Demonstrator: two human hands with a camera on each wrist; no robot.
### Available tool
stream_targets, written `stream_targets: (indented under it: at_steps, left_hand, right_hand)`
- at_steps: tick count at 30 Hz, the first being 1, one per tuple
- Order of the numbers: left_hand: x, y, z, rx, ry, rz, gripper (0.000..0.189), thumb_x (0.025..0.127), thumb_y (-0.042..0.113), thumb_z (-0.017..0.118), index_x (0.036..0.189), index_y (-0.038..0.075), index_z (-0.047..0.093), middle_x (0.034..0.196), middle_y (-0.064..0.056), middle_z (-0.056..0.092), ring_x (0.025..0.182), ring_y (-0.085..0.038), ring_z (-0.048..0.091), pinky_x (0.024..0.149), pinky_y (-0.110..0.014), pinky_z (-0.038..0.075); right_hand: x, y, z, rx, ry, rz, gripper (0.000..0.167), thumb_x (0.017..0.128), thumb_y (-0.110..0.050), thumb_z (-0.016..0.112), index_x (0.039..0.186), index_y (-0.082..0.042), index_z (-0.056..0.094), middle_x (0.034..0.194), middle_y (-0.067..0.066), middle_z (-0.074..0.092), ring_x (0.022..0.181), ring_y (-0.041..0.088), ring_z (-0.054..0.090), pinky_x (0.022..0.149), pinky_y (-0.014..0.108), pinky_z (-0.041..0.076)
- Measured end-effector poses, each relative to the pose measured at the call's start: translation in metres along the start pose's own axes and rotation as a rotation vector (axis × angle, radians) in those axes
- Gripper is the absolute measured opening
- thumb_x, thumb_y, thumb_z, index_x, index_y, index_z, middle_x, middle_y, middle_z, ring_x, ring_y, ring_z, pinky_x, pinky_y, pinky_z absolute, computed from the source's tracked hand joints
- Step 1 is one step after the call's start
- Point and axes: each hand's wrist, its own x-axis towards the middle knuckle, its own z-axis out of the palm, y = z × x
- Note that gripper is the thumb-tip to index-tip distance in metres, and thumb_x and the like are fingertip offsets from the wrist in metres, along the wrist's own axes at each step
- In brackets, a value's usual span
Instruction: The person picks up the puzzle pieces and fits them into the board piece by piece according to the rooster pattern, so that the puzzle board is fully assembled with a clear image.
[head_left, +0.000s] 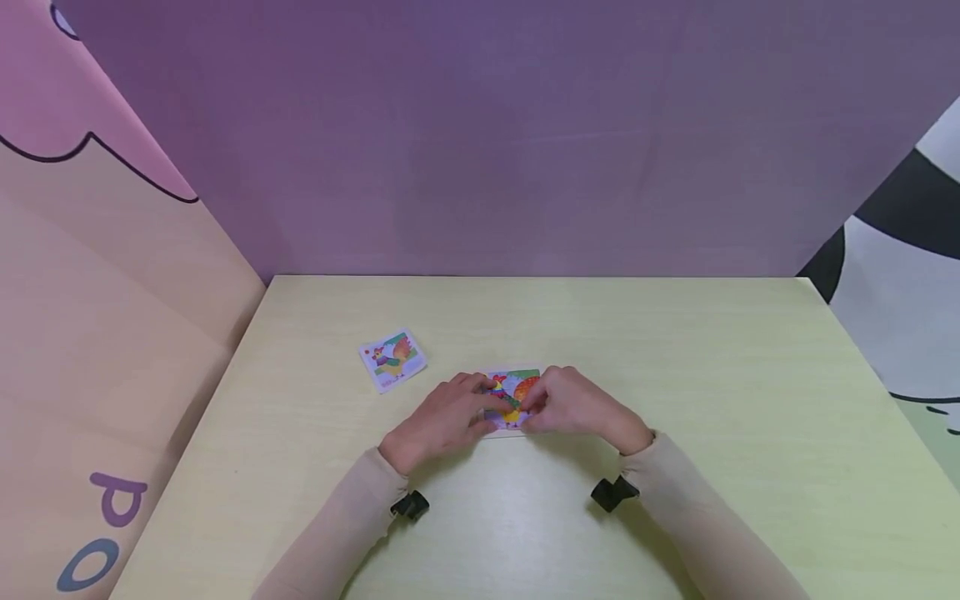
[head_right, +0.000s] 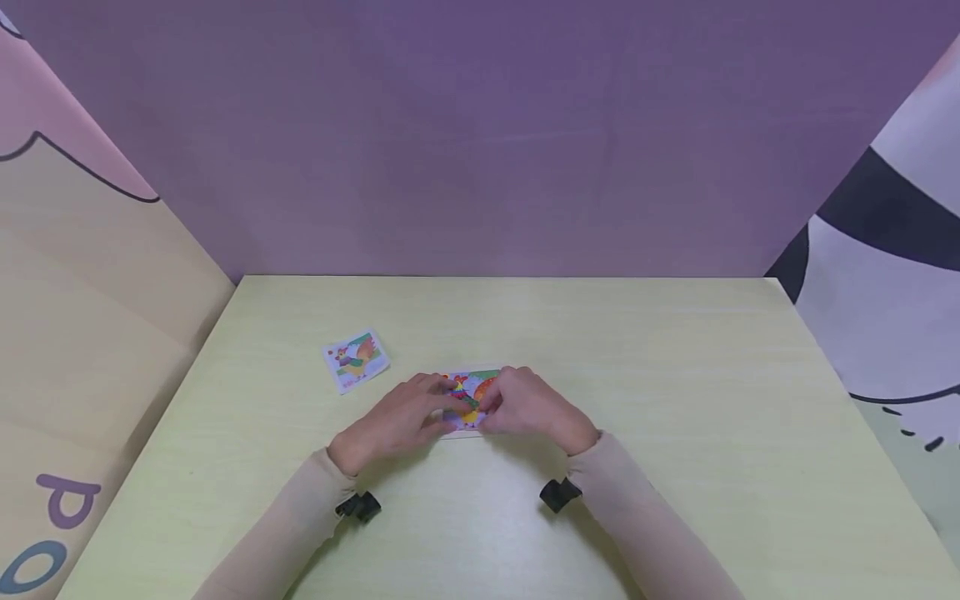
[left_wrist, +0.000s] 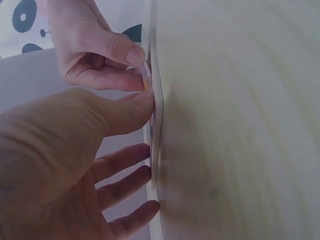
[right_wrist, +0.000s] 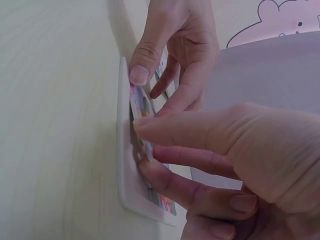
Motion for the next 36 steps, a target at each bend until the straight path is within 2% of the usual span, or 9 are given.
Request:
stream_targets:
  at_steps: [7, 12, 18, 25, 29, 33, 36]
  left_hand:
    - [0.001, 0.002, 0.000, 0.024, -0.004, -0.012, 0.033, 0.104, 0.027, 0.071, 0.137, 0.028, 0.074, 0.154, -0.008, 0.057, 0.145, -0.030, 0.049, 0.117, -0.051, 0.046]
    - [0.001, 0.004, -0.001, 0.072, 0.006, 0.013, 0.031, 0.104, 0.028, 0.071, 0.135, 0.027, 0.076, 0.153, -0.011, 0.059, 0.146, -0.032, 0.051, 0.114, -0.053, 0.049]
    - [-0.001, 0.004, -0.001, 0.075, 0.021, 0.030, 0.031, 0.105, 0.027, 0.070, 0.134, 0.026, 0.076, 0.152, -0.012, 0.060, 0.146, -0.034, 0.052, 0.111, -0.054, 0.051]
    - [-0.003, 0.005, -0.002, 0.091, 0.024, 0.062, 0.031, 0.105, 0.026, 0.070, 0.134, 0.030, 0.076, 0.155, -0.015, 0.057, 0.149, -0.038, 0.050, 0.117, -0.055, 0.049]
    - [-0.004, 0.007, -0.003, 0.075, 0.017, 0.064, 0.031, 0.104, 0.025, 0.072, 0.134, 0.029, 0.077, 0.157, -0.019, 0.054, 0.150, -0.042, 0.048, 0.118, -0.056, 0.047]
    - [-0.004, 0.009, -0.002, 0.060, 0.015, 0.050, 0.030, 0.103, 0.024, 0.073, 0.133, 0.027, 0.077, 0.158, -0.021, 0.053, 0.151, -0.043, 0.047, 0.119, -0.057, 0.046]
    - [-0.003, 0.010, 0.000, 0.060, 0.013, 0.044, 0.030, 0.104, 0.024, 0.072, 0.133, 0.027, 0.077, 0.158, -0.021, 0.053, 0.151, -0.043, 0.047, 0.119, -0.057, 0.046]
  right_hand:
    - [-0.003, 0.004, 0.002, 0.037, 0.015, 0.019, 0.013, 0.083, -0.017, 0.088, 0.094, -0.011, 0.084, 0.081, -0.005, 0.074, 0.083, 0.013, 0.059, 0.068, 0.025, 0.049]
    - [-0.003, 0.010, 0.004, 0.063, 0.027, 0.011, 0.011, 0.084, -0.018, 0.088, 0.093, -0.013, 0.083, 0.080, -0.006, 0.071, 0.079, 0.013, 0.058, 0.065, 0.023, 0.046]
    - [-0.001, 0.020, 0.006, 0.136, 0.033, 0.011, 0.009, 0.089, -0.020, 0.087, 0.093, -0.014, 0.082, 0.079, -0.003, 0.068, 0.074, 0.013, 0.057, 0.062, 0.022, 0.044]
    - [0.003, 0.018, 0.009, 0.115, 0.065, 0.047, 0.013, 0.087, -0.019, 0.089, 0.092, -0.014, 0.078, 0.074, -0.004, 0.064, 0.071, 0.013, 0.055, 0.065, 0.025, 0.043]
    - [0.003, 0.016, 0.009, 0.122, 0.072, 0.070, 0.013, 0.087, -0.018, 0.090, 0.091, -0.015, 0.078, 0.073, -0.004, 0.063, 0.070, 0.013, 0.055, 0.065, 0.025, 0.043]
    - [0.002, 0.017, 0.010, 0.132, 0.066, 0.044, 0.012, 0.089, -0.019, 0.088, 0.092, -0.014, 0.077, 0.075, -0.004, 0.063, 0.072, 0.013, 0.055, 0.066, 0.024, 0.043]
    - [-0.002, 0.022, 0.008, 0.147, 0.057, 0.011, 0.011, 0.091, -0.023, 0.086, 0.096, -0.016, 0.079, 0.082, -0.004, 0.066, 0.076, 0.014, 0.057, 0.066, 0.024, 0.045]
